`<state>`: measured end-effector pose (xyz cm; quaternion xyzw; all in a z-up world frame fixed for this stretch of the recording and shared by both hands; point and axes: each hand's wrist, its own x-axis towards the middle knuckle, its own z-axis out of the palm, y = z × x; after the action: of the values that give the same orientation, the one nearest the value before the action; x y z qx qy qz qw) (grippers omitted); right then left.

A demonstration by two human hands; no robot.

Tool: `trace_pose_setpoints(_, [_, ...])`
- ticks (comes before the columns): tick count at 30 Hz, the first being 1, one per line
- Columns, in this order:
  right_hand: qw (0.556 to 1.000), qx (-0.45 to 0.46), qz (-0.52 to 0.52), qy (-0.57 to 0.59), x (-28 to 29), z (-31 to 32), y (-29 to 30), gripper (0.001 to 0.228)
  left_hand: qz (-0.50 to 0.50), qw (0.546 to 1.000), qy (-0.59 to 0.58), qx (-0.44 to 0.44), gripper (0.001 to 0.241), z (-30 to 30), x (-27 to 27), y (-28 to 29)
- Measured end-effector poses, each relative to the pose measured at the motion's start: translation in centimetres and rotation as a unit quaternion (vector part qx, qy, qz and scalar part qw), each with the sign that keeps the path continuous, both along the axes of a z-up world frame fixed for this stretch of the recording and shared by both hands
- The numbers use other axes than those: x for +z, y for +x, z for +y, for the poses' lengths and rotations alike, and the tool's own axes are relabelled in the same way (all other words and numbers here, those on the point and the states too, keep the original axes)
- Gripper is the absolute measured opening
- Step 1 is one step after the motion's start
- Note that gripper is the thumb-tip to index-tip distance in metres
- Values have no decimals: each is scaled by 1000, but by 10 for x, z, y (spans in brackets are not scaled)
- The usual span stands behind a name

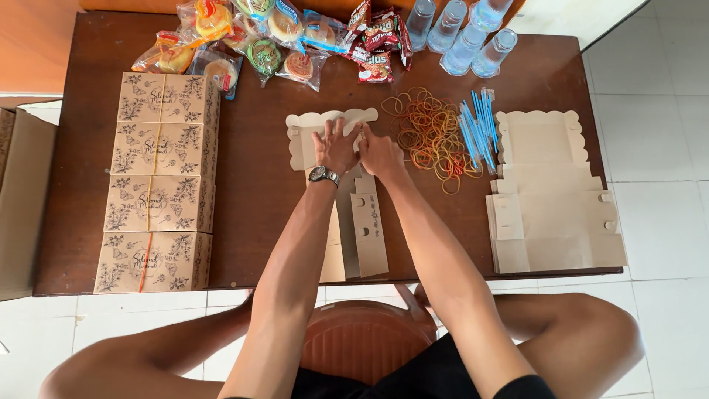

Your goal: Folding flat cardboard sheets into boxes on a work table.

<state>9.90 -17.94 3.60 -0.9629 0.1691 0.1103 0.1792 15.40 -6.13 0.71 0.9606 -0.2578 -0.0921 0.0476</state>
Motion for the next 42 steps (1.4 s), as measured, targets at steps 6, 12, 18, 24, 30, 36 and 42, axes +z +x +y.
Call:
trace_pose_setpoints(6, [1000,7,9,16,1,-2,5,54,14,1000,15,1,68,0,9,-5])
trace_pose_setpoints(12, [999,12,40,3,-14,-5,-5,55,13,999,32,11,68,-3,2,-2])
trace_pose_setpoints(18, [1000,-6,7,21,21,21,-71,55,23,1000,6,16,67,-1,6,-5])
trace_pose_setpoints(24, [993,16,-110,-43,30,46,-121,46,27,999,13,26,66,-1,19,-10])
trace_pose_setpoints(30, [921,19,-367,-132,-15,41,-87,36,-29,998,-48,26,62,4,14,-13])
trace_pose_setpoints(36, [955,60,-272,-101,-4,63,-78,49,-53,984,-169,7,28,18,-15,4])
trace_pose_setpoints(42, [938,41,-312,-143,-39,56,-71,46,-311,881,-351,57,32,82,26,-28])
